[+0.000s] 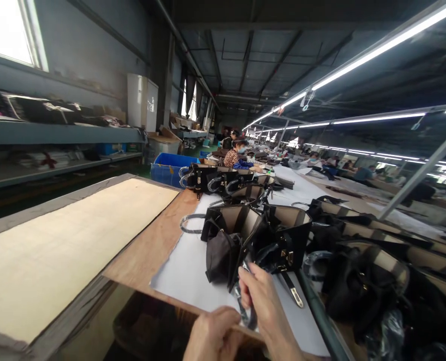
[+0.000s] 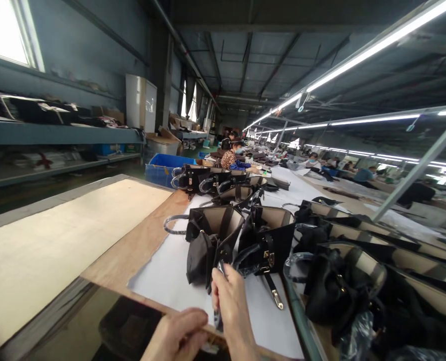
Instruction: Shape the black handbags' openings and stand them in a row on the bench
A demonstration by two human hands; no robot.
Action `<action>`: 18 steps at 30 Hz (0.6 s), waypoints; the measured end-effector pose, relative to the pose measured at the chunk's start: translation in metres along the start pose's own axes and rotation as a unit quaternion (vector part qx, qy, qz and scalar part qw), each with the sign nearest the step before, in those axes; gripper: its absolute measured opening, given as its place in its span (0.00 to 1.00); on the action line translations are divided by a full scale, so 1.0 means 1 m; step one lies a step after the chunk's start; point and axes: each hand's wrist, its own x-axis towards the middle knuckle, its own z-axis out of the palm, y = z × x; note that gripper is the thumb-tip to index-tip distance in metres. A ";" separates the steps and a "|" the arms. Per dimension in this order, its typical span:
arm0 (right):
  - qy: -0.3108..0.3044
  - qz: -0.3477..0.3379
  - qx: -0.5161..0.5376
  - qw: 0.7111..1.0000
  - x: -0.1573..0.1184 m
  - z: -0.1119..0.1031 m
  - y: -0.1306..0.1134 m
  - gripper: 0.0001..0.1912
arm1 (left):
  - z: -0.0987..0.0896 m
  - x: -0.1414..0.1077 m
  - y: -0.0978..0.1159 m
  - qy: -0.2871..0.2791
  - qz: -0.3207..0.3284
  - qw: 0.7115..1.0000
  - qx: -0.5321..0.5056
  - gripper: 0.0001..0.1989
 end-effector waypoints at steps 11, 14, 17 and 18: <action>-0.120 -0.041 -0.165 0.978 -0.043 -0.096 -0.010 0.20 | -0.069 0.025 0.024 0.027 -0.113 0.922 0.370 0.16; 0.052 -0.162 -0.351 0.921 -0.055 -0.093 -0.003 0.18 | -0.054 0.017 0.031 0.034 -0.118 0.917 0.380 0.10; 0.228 -0.294 -0.488 0.789 -0.080 -0.080 0.019 0.19 | -0.049 0.015 0.042 0.035 -0.136 0.909 0.393 0.11; 0.255 -0.336 -0.506 0.752 -0.091 -0.074 0.030 0.19 | -0.050 0.016 0.046 0.034 -0.139 0.907 0.395 0.11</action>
